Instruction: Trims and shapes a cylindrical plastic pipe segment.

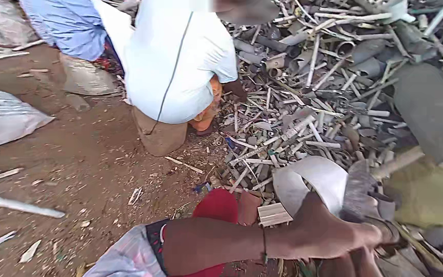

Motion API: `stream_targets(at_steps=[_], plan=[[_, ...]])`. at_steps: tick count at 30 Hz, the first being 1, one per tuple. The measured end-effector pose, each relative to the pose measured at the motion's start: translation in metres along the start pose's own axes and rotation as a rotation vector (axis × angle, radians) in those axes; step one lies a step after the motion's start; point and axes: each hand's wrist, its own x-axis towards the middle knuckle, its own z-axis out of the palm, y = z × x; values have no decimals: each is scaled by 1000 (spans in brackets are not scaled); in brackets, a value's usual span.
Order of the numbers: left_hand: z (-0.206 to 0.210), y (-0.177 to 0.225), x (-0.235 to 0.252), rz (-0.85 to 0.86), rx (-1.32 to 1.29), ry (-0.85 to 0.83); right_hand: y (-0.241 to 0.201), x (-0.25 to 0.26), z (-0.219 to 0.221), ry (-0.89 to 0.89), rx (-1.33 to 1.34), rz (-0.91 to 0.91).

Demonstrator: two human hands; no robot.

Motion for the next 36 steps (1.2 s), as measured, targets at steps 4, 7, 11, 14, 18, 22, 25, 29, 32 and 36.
stream_targets(at_steps=[4,7,11,14,18,22,25,29,32,36], plan=[[-8,1,0,-46,-53,-29,-5,-5,7,-69,-20,42],[-10,7,-6,-44,-126,-94,-6,-8,5,-224,159,77],[-19,8,-1,95,-310,-291,-12,0,-9,-100,223,46],[-25,20,1,111,-319,-195,-12,13,-24,90,94,-54],[-30,12,9,147,-251,-284,0,19,-29,77,-197,-125],[-22,1,3,174,-131,-188,3,18,-23,146,-195,-29],[-13,-13,3,231,-72,-117,10,14,-8,188,-230,-54],[-1,-29,6,237,-125,19,4,6,9,160,-306,-61],[1,-31,7,221,-146,79,3,9,3,126,-336,-72],[8,-37,2,152,-207,160,0,-2,15,110,-344,-57]])
